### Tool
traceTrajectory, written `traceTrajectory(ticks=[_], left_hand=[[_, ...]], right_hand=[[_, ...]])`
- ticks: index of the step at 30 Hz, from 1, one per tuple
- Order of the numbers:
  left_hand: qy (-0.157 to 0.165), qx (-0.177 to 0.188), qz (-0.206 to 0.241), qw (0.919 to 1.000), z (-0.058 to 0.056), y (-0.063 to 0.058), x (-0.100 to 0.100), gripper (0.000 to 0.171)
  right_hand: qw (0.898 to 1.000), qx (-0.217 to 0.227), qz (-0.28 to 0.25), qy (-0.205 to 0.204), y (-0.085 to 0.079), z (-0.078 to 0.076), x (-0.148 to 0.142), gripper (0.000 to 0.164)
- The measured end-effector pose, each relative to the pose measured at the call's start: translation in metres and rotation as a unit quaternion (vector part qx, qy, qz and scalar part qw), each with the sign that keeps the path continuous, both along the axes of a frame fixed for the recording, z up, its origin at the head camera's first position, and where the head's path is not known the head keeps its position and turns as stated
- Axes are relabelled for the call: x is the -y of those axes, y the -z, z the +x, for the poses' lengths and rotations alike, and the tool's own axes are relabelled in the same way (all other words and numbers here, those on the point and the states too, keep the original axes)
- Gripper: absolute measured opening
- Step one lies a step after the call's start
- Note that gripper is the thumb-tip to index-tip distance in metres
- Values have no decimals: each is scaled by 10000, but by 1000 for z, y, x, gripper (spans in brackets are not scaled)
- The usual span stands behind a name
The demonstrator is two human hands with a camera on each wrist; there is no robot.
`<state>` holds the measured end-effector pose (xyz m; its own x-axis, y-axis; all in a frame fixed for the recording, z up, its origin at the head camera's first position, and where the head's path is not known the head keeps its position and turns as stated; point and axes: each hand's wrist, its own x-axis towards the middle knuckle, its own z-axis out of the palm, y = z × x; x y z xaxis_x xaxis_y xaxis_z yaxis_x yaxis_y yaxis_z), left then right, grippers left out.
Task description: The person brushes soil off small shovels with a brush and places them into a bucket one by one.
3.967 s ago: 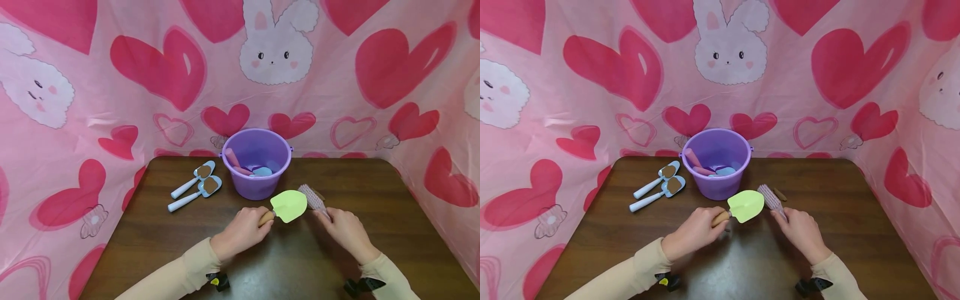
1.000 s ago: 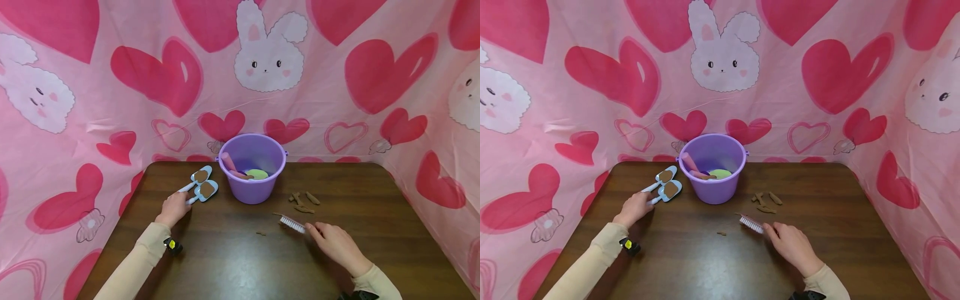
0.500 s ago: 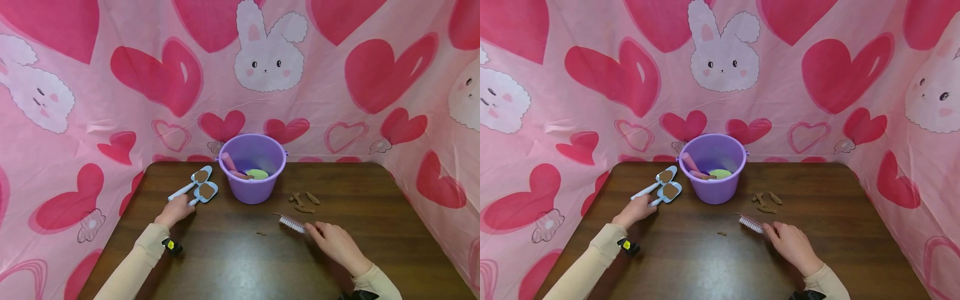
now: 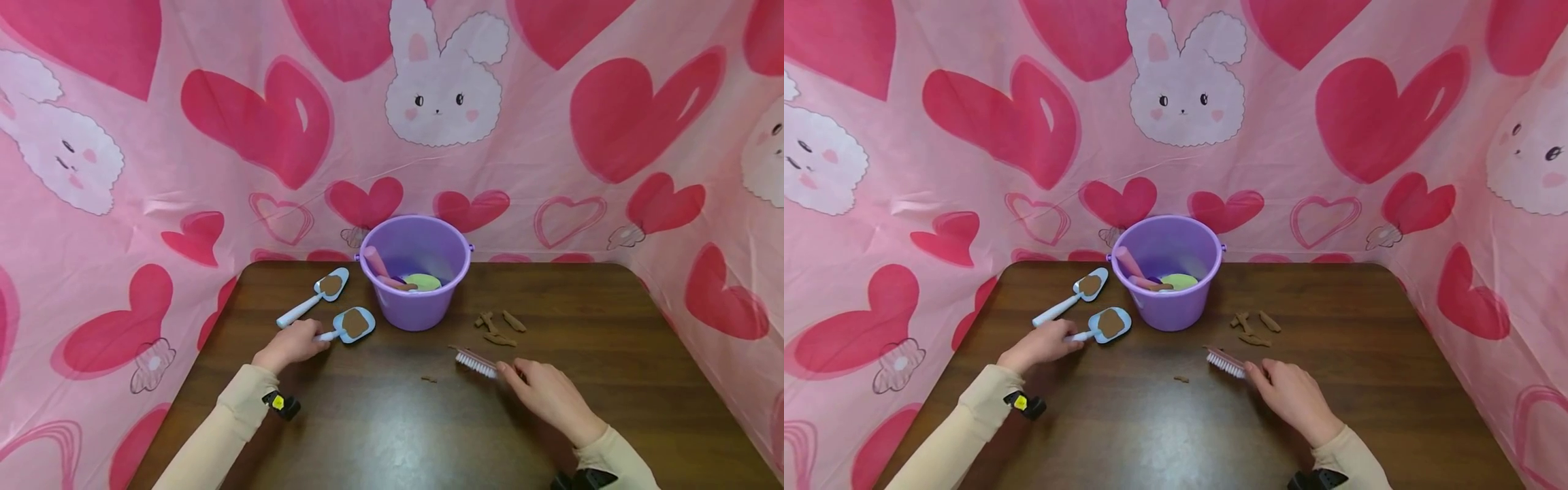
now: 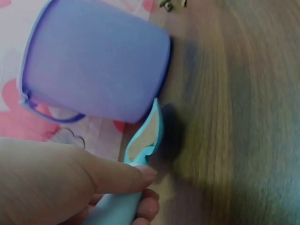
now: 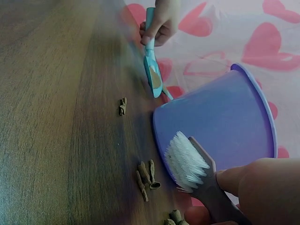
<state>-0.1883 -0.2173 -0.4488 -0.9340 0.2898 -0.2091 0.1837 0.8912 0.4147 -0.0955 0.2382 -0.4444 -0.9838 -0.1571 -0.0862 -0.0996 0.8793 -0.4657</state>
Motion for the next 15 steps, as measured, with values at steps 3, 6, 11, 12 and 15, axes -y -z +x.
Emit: traceTrajectory(ticks=[3, 6, 11, 12, 15], left_hand=[[123, 167, 10, 9998, 5, -4, -7, 12], [302, 200, 83, 9993, 10, -9, -13, 12], [750, 375, 342, 9959, 17, -15, -25, 11], [816, 479, 422, 9946, 18, -16, -28, 11], [1191, 591, 671, 9889, 15, -4, -33, 8]], right_hand=[[10000, 5, -6, -28, 0, 0, 0, 43], [10000, 2, -9, -37, 0, 0, 1, 43], [10000, 3, 0, -6, -2, 1, 1, 42], [10000, -5, -3, -3, -2, 1, 1, 42], [10000, -63, -11, -20, -3, 1, 2, 43]])
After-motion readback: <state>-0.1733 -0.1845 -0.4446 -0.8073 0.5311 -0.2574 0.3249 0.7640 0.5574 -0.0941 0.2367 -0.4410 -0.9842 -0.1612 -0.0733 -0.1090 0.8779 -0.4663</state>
